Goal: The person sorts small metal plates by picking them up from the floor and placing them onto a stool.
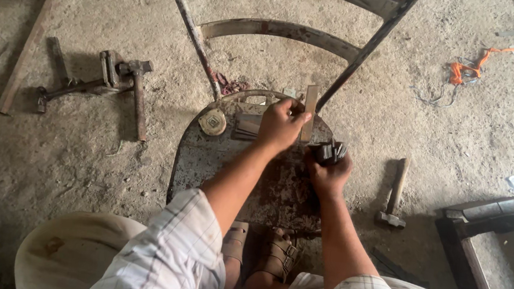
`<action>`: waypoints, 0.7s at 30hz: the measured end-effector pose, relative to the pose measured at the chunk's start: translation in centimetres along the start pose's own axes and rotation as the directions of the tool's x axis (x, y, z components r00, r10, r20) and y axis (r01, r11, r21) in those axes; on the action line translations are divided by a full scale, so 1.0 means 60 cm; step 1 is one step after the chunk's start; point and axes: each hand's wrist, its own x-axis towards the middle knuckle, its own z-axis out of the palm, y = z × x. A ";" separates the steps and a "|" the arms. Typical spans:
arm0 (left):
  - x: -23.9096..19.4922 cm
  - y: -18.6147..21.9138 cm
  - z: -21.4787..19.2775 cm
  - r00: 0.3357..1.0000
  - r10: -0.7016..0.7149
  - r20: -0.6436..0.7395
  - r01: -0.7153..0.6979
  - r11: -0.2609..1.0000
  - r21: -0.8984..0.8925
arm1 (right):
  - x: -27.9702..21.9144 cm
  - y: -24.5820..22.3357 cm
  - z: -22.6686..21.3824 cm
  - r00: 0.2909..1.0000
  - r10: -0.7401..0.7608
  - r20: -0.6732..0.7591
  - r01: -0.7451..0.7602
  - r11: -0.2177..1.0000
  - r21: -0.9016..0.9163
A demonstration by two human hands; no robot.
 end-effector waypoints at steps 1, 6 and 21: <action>-0.018 -0.009 0.004 0.996 0.073 -0.056 -0.074 0.997 -0.020 | -0.002 -0.003 0.000 1.000 0.016 -0.002 -0.015 0.991 0.132; -0.100 -0.019 0.021 0.972 0.159 -0.171 -0.176 0.981 -0.086 | 0.008 -0.003 -0.006 0.967 0.241 -0.082 -0.219 0.953 0.211; -0.111 0.051 0.019 0.957 0.287 0.033 -0.284 0.912 0.297 | 0.018 -0.090 -0.009 0.865 0.386 0.320 -0.453 0.329 0.828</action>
